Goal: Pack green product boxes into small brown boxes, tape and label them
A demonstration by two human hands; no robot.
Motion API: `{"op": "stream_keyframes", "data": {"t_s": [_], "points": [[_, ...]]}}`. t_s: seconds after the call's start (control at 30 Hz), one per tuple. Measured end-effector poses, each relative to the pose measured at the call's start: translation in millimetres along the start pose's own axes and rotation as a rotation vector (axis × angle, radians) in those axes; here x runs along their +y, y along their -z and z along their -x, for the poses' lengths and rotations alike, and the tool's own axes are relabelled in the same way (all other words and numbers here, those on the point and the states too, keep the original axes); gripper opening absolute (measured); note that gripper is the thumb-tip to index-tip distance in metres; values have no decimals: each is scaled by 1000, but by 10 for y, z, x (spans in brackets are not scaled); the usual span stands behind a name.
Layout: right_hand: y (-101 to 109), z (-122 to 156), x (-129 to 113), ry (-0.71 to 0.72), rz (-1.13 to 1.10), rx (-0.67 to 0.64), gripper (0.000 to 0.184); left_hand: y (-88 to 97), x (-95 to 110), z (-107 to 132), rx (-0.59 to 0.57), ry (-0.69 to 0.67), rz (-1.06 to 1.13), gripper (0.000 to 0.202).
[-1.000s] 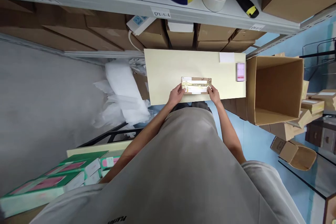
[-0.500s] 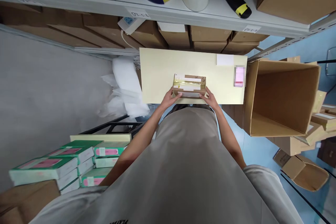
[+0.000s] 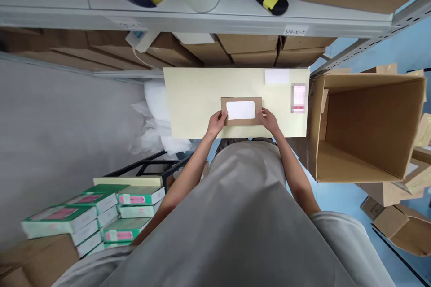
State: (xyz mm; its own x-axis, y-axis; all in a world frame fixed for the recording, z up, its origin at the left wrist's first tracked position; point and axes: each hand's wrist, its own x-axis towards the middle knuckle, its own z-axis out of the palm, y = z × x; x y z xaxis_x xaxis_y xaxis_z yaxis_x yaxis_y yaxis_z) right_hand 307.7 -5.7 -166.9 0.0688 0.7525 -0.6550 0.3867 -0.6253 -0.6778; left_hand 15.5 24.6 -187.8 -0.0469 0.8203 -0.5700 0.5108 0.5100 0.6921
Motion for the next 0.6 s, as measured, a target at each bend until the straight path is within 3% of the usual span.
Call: {"op": "stream_keyframes", "data": {"t_s": [0.07, 0.17, 0.23, 0.33, 0.47, 0.6], "points": [[42, -33, 26, -8, 14, 5, 60, -22, -42, -29, 16, 33, 25, 41], [184, -116, 58, 11, 25, 97, 59, -68, -63, -58, 162, 33, 21, 55], [325, -233, 73, 50, 36, 175, 59, -103, -7, -75, 258, -48, -15, 63], [557, -515, 68, 115, 67, 285, 61, -159, 217, -129, 297, -231, -72, 62], [807, -988, -4, 94, 158, 423, 59, -329, 703, -360, 198, -376, -110, 57], [975, -1387, -88, 33, 280, 483, 60, -731, 1150, -804, -25, -371, -82, 53]]}}
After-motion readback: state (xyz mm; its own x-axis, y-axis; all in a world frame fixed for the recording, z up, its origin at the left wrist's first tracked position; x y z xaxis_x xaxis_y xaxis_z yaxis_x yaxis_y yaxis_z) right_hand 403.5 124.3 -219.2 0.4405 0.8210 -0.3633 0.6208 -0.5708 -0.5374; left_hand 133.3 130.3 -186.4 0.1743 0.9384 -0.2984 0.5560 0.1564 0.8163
